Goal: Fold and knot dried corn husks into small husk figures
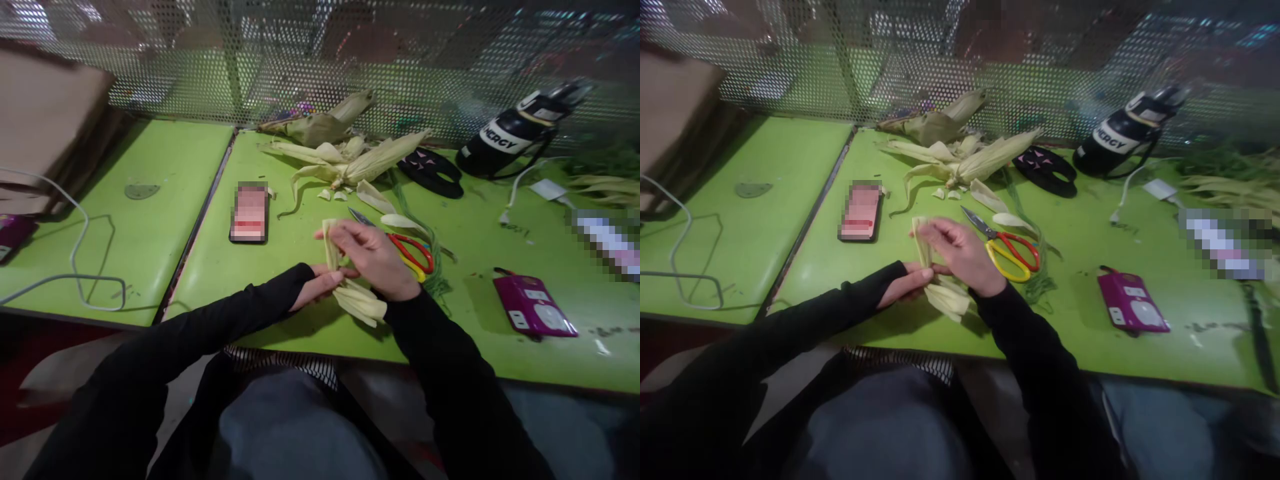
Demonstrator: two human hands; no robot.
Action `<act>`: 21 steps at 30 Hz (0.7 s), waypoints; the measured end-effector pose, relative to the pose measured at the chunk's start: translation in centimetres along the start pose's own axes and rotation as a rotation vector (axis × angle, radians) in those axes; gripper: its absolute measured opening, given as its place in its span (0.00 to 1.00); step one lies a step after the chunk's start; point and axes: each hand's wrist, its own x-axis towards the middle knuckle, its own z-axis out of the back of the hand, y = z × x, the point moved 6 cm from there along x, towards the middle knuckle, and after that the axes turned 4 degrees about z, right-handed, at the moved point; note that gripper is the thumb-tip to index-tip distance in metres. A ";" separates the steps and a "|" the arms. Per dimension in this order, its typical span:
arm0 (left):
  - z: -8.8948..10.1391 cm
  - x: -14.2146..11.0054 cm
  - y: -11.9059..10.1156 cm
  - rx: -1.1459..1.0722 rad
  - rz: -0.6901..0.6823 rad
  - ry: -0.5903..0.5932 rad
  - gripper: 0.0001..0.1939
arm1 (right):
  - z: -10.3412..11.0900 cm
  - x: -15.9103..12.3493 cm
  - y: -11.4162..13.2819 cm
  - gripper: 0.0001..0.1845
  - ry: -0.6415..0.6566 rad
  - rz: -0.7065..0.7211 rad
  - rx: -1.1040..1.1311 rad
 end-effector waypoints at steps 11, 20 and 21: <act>4.4 2.6 0.0 -0.213 -0.054 -0.231 0.28 | 1.2 -0.2 -1.6 0.26 -0.076 -0.051 -0.127; 4.5 3.2 -0.2 -0.068 -0.110 -0.231 0.27 | 0.3 -0.1 -2.1 0.19 -0.158 -0.111 0.032; 4.4 3.0 -0.3 -0.070 -0.107 -0.240 0.26 | 0.3 -0.1 -2.0 0.18 -0.178 -0.097 0.012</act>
